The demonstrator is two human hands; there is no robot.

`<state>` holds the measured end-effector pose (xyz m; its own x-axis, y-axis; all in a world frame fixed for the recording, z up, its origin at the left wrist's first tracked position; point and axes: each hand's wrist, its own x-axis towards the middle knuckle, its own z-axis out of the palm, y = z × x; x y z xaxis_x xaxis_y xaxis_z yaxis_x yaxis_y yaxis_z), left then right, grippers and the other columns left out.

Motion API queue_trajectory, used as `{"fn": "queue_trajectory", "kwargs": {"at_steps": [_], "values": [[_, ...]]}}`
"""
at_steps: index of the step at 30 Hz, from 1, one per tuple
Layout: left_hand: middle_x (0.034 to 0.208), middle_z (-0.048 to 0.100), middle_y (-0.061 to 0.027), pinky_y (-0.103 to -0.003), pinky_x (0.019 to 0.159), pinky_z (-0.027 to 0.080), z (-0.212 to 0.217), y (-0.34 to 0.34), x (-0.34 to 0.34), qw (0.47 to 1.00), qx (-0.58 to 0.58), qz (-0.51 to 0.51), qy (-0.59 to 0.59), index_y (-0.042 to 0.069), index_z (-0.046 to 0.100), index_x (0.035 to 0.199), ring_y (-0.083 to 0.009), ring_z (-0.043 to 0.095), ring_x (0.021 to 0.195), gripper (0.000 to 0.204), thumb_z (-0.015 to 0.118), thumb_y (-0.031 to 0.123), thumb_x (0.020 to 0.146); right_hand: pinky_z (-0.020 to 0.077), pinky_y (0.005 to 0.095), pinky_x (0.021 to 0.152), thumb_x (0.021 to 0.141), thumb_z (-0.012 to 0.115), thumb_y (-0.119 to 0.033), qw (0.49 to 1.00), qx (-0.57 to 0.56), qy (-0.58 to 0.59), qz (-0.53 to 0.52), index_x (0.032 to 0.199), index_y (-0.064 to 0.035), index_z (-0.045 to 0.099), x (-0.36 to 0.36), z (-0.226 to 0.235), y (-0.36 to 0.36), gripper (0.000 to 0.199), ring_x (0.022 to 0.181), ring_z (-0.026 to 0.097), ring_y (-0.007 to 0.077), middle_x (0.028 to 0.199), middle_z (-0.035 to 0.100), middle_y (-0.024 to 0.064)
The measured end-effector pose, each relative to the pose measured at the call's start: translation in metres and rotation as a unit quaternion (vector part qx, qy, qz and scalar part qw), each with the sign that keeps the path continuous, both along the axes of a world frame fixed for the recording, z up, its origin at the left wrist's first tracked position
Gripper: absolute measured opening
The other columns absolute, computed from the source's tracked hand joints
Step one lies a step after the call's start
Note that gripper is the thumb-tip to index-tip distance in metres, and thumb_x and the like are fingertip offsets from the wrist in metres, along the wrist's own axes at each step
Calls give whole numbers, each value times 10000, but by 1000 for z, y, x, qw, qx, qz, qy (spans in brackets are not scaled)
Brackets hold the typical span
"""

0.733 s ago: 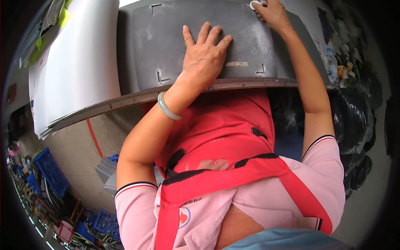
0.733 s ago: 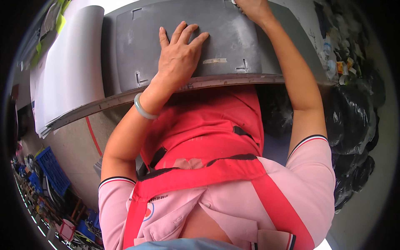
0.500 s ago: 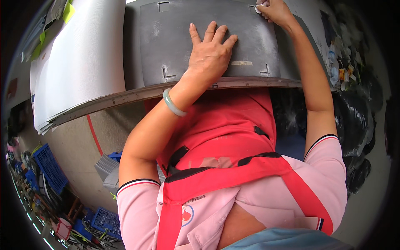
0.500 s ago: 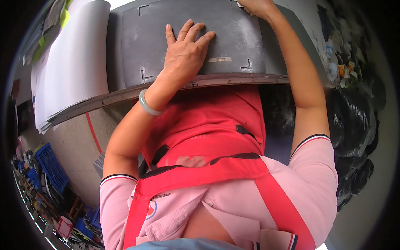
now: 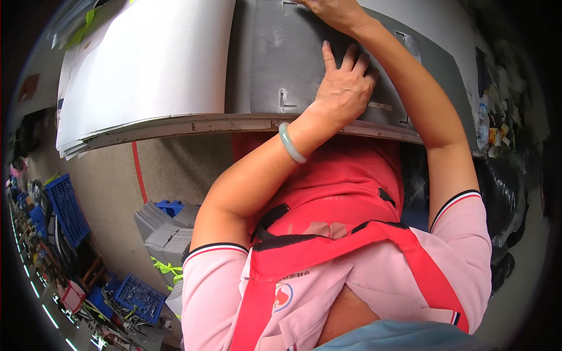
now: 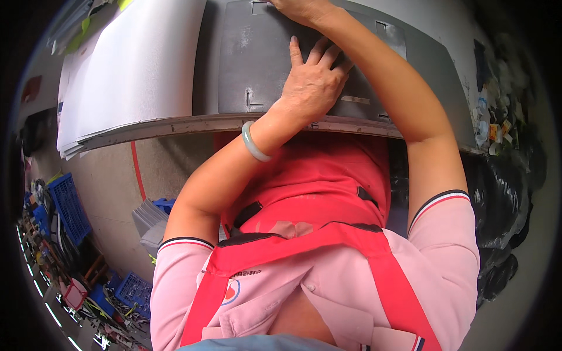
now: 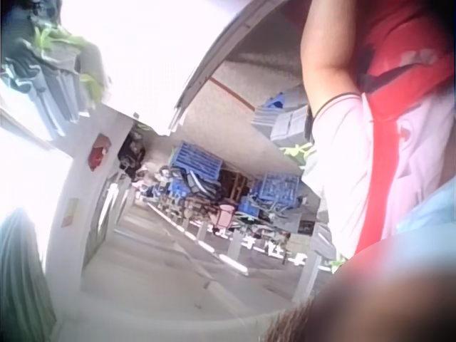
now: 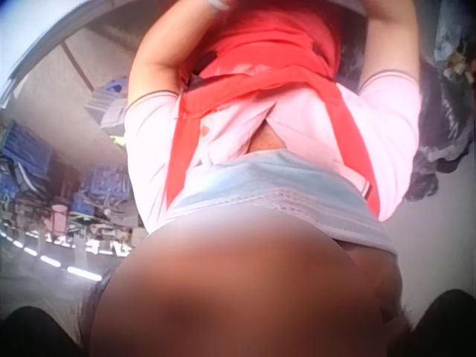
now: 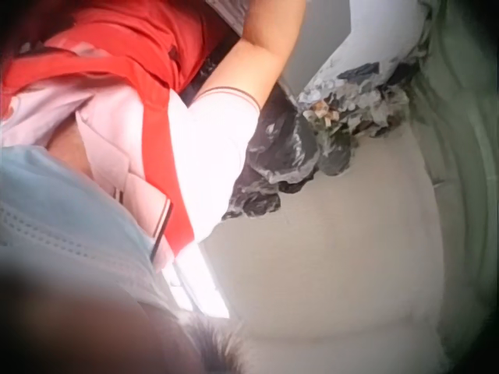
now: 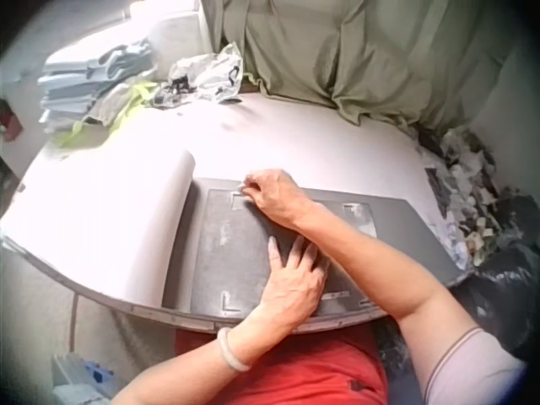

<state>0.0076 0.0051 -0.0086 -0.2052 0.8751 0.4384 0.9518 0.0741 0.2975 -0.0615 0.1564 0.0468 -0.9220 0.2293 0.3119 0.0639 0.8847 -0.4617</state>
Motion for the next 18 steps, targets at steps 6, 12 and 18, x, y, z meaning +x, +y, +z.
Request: {"fn": "queue_trajectory", "kwargs": {"at_steps": [6, 12, 18], "values": [[1271, 578, -206, -862, 1063, 183, 0, 6, 3, 994, 88, -33, -46, 43, 695, 1166, -445, 449, 1344, 338, 612, 171, 864, 556, 478, 776, 903, 674, -202, 997, 72, -18, 26, 927, -8, 746, -26, -20, 12, 207, 859, 700, 434, 881, 710, 256], [1258, 579, -147, -822, 1052, 280, 1, 0, -1, 1000, 14, -18, -20, 97, 677, 1182, -382, 471, 1327, 290, 615, 196, 916, 568, 466, 752, 886, 651, -205, 985, 143, -97, -15, 922, 15, 710, -23, 8, -4, 231, 790, 700, 413, 840, 706, 247], [1280, 564, -150, -821, 1050, 284, 0, -1, -2, 1000, 25, -9, -1, 86, 685, 1186, -374, 473, 1324, 308, 617, 203, 910, 562, 326, 517, 904, 583, -82, 950, -266, -84, -136, 933, 33, 650, -21, 5, -19, 136, 573, 668, 166, 678, 679, 106]]}}
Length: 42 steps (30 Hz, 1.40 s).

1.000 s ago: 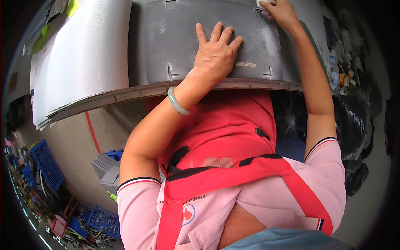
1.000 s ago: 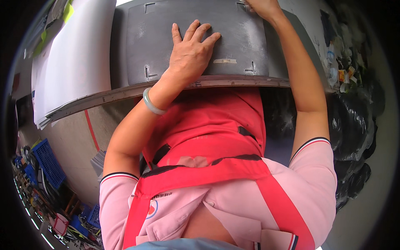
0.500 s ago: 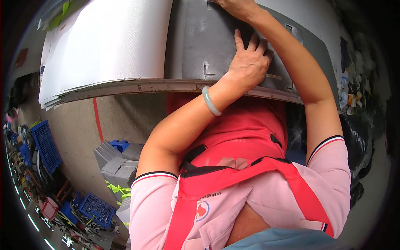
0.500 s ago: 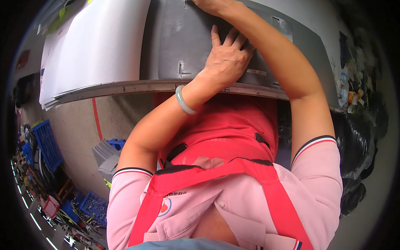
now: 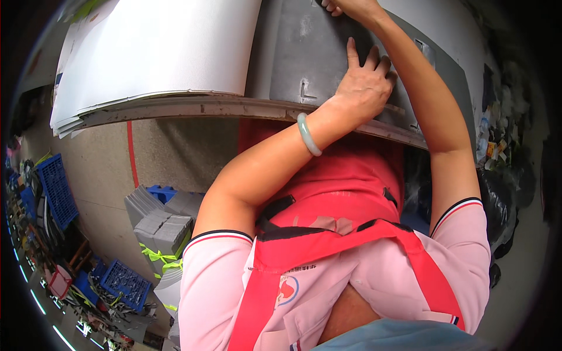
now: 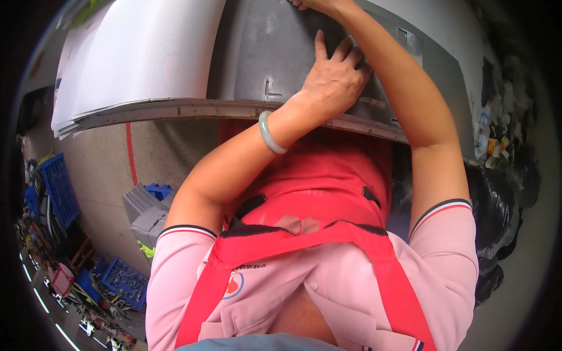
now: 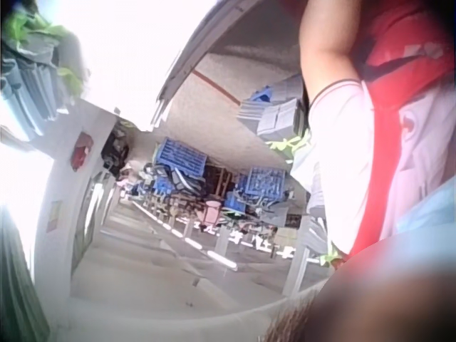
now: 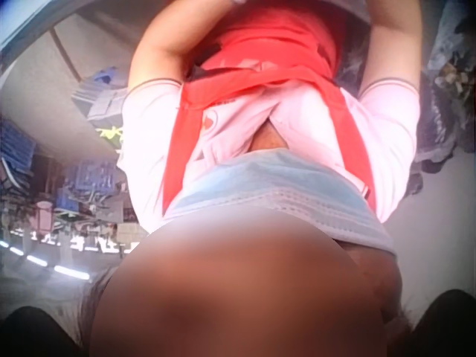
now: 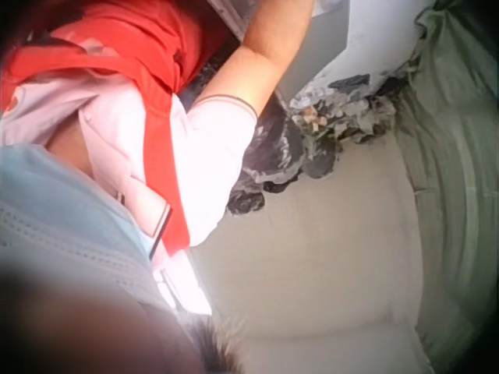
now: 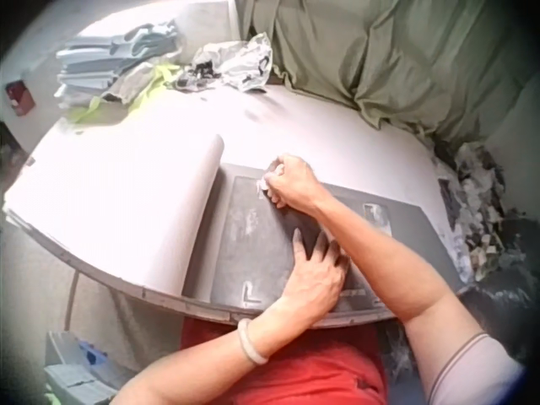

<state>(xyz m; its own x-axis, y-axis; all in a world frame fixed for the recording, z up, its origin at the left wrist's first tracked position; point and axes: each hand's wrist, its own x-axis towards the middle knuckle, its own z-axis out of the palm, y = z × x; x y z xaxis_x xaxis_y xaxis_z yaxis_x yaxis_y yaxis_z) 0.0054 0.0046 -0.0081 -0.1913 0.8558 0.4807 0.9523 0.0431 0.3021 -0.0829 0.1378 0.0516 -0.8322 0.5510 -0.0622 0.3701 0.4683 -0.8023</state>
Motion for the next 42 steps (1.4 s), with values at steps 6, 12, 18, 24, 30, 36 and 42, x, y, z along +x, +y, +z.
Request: {"fn": "queue_trajectory", "kwargs": {"at_steps": [6, 12, 18, 24, 30, 36, 42], "values": [[1354, 532, -173, -822, 1055, 280, 3, -2, 1, 1000, 6, -19, -24, 39, 666, 1227, -388, 458, 1345, 347, 610, 202, 926, 556, 304, 498, 912, 593, -72, 998, 42, -56, -3, 961, 38, 630, -5, 1, -1, 126, 541, 647, 172, 685, 674, 108], [1301, 574, -168, -693, 1012, 388, -7, 0, 5, 1000, -13, 2, 24, 35, 650, 1233, -378, 505, 1303, 346, 587, 200, 936, 518, 270, 490, 936, 612, -87, 970, -181, 60, 149, 989, 36, 621, 61, 5, -33, 134, 566, 621, 136, 705, 655, 78], [1317, 577, -118, -636, 1073, 380, -26, 4, 2, 992, 112, -10, -58, 154, 632, 1233, -380, 520, 1306, 341, 571, 287, 925, 519, 281, 593, 943, 650, -158, 970, -58, -175, 155, 1049, -15, 660, 88, 16, -91, 179, 647, 637, 137, 760, 686, 74], [1374, 570, -155, -760, 1149, 223, -19, -3, -3, 996, 82, -10, 27, 139, 620, 1306, -382, 472, 1397, 466, 503, 415, 950, 515, 308, 655, 953, 670, -180, 954, 69, -235, 175, 1078, -40, 676, 91, 19, -112, 187, 689, 644, 146, 740, 684, 68], [1411, 547, -144, -732, 1154, 241, -39, 8, -1, 998, 55, 19, 5, 180, 603, 1332, -360, 440, 1425, 469, 500, 447, 961, 533, 333, 697, 958, 677, -197, 957, 93, -122, 247, 1059, -33, 687, 103, 23, -114, 192, 679, 665, 206, 752, 692, 92], [1367, 562, -136, -665, 1166, 251, -17, 10, 4, 999, 18, 31, 16, 208, 624, 1323, -310, 524, 1297, 412, 523, 404, 975, 474, 417, 988, 932, 702, -257, 921, 269, -20, 282, 1011, -81, 738, 124, -5, -98, 196, 913, 689, 316, 971, 731, 128], [1299, 595, -119, -648, 1156, 266, -12, -4, -1, 997, 53, 48, 18, 194, 659, 1260, -294, 552, 1233, 348, 534, 352, 976, 495, 503, 959, 931, 687, -283, 846, 474, -193, 146, 1006, -94, 740, 116, 34, -154, 210, 912, 690, 332, 992, 732, 145]]}}
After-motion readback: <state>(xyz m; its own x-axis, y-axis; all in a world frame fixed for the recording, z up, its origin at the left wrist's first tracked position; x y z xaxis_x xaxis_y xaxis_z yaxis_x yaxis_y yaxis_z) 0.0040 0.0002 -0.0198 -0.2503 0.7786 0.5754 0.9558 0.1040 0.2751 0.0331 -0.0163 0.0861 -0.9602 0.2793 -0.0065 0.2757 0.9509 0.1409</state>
